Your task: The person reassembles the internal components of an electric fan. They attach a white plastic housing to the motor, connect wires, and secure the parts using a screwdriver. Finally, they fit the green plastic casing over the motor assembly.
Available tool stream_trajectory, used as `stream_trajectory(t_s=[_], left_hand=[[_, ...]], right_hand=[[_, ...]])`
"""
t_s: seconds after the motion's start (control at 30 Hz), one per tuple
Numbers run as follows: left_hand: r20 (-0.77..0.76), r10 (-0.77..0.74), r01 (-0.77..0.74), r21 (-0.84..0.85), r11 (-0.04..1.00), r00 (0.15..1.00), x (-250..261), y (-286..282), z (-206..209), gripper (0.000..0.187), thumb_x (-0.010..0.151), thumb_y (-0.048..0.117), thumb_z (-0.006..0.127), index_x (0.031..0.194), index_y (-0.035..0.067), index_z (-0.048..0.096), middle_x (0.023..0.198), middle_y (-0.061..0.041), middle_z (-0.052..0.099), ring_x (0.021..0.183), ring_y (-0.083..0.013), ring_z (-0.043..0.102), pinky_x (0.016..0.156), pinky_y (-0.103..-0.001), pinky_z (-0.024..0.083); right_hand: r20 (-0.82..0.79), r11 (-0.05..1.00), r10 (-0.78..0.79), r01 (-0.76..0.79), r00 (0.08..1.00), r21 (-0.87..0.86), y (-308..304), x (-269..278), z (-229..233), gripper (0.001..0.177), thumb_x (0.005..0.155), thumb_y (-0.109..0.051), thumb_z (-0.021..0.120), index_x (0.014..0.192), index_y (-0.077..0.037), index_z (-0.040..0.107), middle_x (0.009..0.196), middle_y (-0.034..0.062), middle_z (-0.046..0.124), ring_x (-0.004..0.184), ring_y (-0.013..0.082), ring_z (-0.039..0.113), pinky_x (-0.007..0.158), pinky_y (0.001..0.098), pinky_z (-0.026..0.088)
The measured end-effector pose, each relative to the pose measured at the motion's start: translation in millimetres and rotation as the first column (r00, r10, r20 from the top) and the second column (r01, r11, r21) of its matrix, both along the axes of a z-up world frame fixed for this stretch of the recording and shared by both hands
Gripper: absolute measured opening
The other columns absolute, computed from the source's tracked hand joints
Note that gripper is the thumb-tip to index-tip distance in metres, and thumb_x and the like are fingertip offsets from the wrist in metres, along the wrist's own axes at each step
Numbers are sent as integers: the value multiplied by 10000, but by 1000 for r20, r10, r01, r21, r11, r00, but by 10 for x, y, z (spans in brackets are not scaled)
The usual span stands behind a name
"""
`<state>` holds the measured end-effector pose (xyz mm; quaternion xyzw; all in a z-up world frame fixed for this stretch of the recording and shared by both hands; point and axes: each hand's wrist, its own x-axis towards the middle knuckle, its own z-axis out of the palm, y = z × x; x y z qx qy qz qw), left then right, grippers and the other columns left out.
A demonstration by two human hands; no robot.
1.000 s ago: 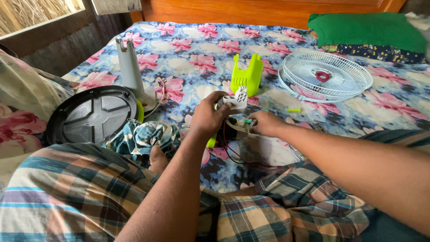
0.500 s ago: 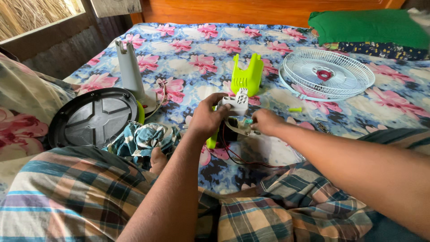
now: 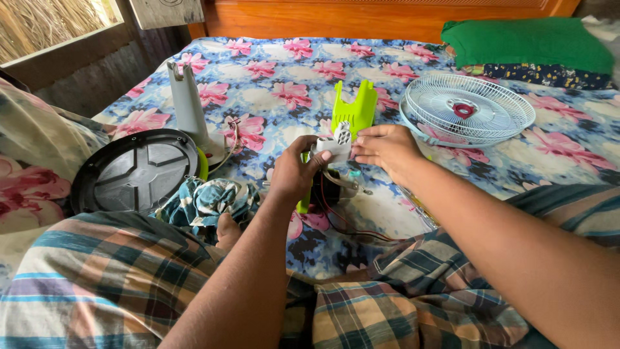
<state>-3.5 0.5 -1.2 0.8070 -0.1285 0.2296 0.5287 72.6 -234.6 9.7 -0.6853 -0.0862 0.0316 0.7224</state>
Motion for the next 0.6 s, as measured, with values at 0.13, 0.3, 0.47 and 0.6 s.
stream_trajectory(t_s=[0.13, 0.3, 0.47, 0.6], left_hand=[[-53, -62, 58, -86, 995, 997, 0, 12, -4, 461, 864, 318, 789, 1206, 43, 645, 1090, -151, 758, 1005, -242, 731, 867, -370, 548], [-94, -149, 131, -175, 976, 984, 84, 12, -54, 424, 901, 282, 756, 1196, -2, 647, 1070, -154, 767, 985, -233, 723, 875, -356, 559], [-5, -137, 134, -170, 976, 991, 158, 1, -115, 428, 911, 260, 745, 1230, -2, 634, 1145, -156, 743, 1080, -216, 696, 928, -346, 548], [-28, -132, 125, -168, 978, 991, 112, -16, -58, 421, 910, 244, 750, 1230, -1, 629, 1164, -167, 733, 1105, -226, 692, 938, -341, 539]], right_hand=[[-14, 999, -40, 39, 999, -27, 78, -98, 42, 225, 945, -116, 675, 1138, -1, 652, 1055, 122, 734, 932, 228, 732, 767, 380, 607], [2, 992, -45, 45, 999, -116, 69, -59, 39, 204, 996, -194, 608, 1170, -88, 615, 1106, 47, 729, 962, 171, 720, 733, 332, 553], [16, 986, -36, 38, 999, -160, 81, -32, -14, 202, 996, -199, 612, 1168, -94, 614, 1073, 36, 704, 938, 171, 697, 752, 346, 557], [18, 977, -24, 27, 1000, -213, 95, -42, -8, 188, 995, -202, 616, 1154, -104, 635, 1067, 25, 714, 938, 153, 696, 758, 338, 541]])
